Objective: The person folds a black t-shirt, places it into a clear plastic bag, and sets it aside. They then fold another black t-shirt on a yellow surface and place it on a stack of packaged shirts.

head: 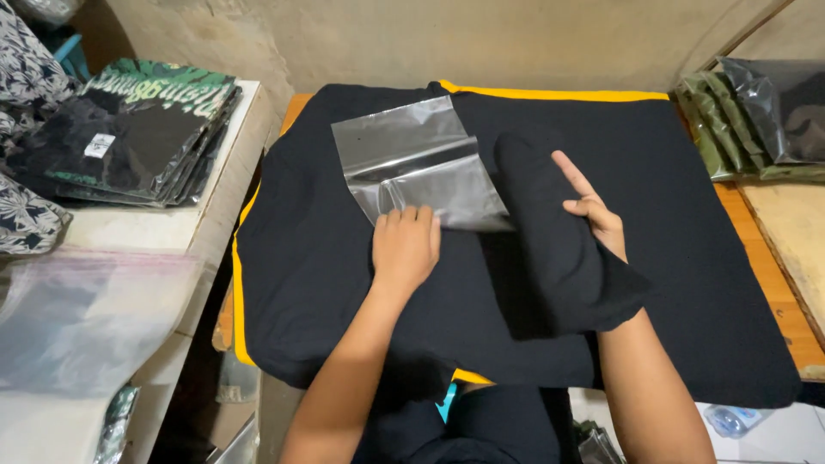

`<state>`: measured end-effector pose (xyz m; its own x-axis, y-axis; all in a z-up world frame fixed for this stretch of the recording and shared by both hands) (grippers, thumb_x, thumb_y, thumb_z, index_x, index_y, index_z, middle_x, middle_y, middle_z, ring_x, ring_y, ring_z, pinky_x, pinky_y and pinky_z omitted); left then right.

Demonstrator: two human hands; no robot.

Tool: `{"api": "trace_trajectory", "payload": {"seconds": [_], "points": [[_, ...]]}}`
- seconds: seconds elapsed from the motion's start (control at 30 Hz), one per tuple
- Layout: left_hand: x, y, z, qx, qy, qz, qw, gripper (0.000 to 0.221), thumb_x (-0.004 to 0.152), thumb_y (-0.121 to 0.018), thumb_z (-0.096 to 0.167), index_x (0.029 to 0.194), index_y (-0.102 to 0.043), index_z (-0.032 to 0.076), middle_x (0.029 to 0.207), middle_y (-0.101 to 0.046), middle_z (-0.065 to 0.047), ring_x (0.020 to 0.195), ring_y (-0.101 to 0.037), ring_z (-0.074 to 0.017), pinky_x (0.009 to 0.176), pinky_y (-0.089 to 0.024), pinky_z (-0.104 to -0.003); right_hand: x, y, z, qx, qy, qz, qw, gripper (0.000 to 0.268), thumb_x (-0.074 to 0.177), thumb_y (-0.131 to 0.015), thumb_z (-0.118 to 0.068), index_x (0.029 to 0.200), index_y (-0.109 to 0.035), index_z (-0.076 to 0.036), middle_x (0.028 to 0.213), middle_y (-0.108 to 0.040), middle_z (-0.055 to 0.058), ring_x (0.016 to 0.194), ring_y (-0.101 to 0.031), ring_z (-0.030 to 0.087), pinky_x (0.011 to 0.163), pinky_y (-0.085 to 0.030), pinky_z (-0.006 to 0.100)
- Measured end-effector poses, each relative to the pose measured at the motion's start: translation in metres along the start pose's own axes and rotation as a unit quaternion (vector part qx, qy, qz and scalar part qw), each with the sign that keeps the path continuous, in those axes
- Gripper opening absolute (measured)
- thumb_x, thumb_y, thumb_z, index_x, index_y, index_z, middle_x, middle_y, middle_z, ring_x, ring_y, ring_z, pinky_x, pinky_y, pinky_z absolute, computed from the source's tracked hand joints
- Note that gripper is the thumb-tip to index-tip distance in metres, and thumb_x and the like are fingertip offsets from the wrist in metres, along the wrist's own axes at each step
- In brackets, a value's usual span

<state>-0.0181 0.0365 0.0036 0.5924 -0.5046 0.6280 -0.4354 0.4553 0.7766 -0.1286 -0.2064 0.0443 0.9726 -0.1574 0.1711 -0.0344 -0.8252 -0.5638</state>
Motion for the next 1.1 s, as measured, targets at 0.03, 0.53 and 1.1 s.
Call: {"api": "trace_trajectory", "payload": {"seconds": [0.03,0.53,1.1], "points": [[0.008,-0.006,0.000,0.001,-0.001,0.002,1.000,0.022,0.097,-0.061,0.029,0.085,-0.067,0.012,0.072,-0.065,-0.009,0.072,-0.068,-0.0300,0.074,-0.051,-0.042,0.000,-0.001,-0.002,0.000,0.002,-0.001,1.000,0.066,0.091,-0.047,0.007,0.156,-0.046,-0.007,0.167,-0.033,0.020,0.137,-0.054,0.029,0.105,-0.052,0.029],[0.032,-0.001,0.004,-0.121,0.156,-0.009,0.980,0.028,0.095,-0.061,0.031,0.085,-0.075,0.009,0.078,-0.067,-0.013,0.078,-0.068,-0.0367,0.073,-0.045,-0.045,0.015,0.019,0.032,-0.010,-0.058,-0.130,0.990,0.092,0.072,-0.056,0.005,0.160,-0.030,0.004,0.153,-0.042,0.037,0.133,-0.053,0.045,0.102,-0.051,0.049],[0.032,0.032,0.025,-0.317,0.079,0.030,0.945,0.037,0.109,-0.046,0.021,0.138,-0.065,0.010,0.130,-0.069,-0.017,0.123,-0.063,-0.0362,0.104,-0.045,-0.047,0.013,-0.007,0.037,-0.164,-0.079,-0.048,0.982,0.075,0.079,-0.057,0.008,0.153,-0.045,0.006,0.145,-0.056,0.031,0.128,-0.060,0.036,0.099,-0.056,0.042]]}}
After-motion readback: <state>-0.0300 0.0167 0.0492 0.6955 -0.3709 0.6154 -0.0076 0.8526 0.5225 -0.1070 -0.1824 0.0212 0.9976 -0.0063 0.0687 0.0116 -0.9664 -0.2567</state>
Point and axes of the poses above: each hand's wrist, its own x-axis towards the middle knuckle, its own y-axis out of the back of the hand, z = x × y, the point moved 3 cm from there along x, towards the middle knuckle
